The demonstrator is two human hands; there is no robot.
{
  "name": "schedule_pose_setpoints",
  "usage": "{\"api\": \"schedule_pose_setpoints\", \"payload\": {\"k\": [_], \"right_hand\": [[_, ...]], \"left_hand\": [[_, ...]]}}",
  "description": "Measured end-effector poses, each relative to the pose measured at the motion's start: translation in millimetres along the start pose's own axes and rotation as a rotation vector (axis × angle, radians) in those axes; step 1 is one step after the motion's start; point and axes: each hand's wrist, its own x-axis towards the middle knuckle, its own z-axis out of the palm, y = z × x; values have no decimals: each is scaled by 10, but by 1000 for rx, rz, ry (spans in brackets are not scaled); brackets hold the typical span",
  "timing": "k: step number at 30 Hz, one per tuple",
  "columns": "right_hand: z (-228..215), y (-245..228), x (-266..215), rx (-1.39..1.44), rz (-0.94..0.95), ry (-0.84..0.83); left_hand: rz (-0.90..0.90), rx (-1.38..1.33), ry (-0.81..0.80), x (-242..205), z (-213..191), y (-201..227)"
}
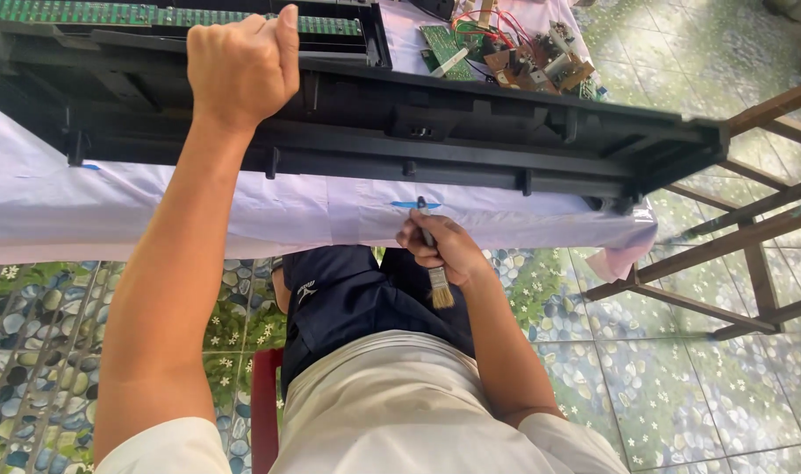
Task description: The person cleans the back of a black electronic device using a brush. They hold the device with one hand and scrub the surface with the other, moving the brush across various sections of the back panel.
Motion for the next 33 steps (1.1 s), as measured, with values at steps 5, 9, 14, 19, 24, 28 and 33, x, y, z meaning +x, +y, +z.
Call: {"api": "schedule_pose_setpoints", "payload": {"k": [5, 9, 14, 19, 24, 28, 33], "right_hand": [[181, -376, -415, -358, -153, 203], [-98, -399, -438, -1022, -645, 470], [-156, -563, -592, -891, -724, 460], [53, -643, -670, -947, -785, 370], [134, -447, -380, -977, -857, 342], [118, -386, -322, -994, -727, 342], [182, -441, -310, -1011, -890, 319]], "left_hand": [[-35, 39, -23, -82, -1, 29], [-37, -12, 20, -161, 16, 25], [-42, -88, 27, -326, 60, 42], [-31, -74, 36, -330, -16, 61], [-7, -74, -15, -378, 12, 13], [-13, -26, -10, -426, 92, -12], [-5, 28, 3, -475, 261, -42]]}}
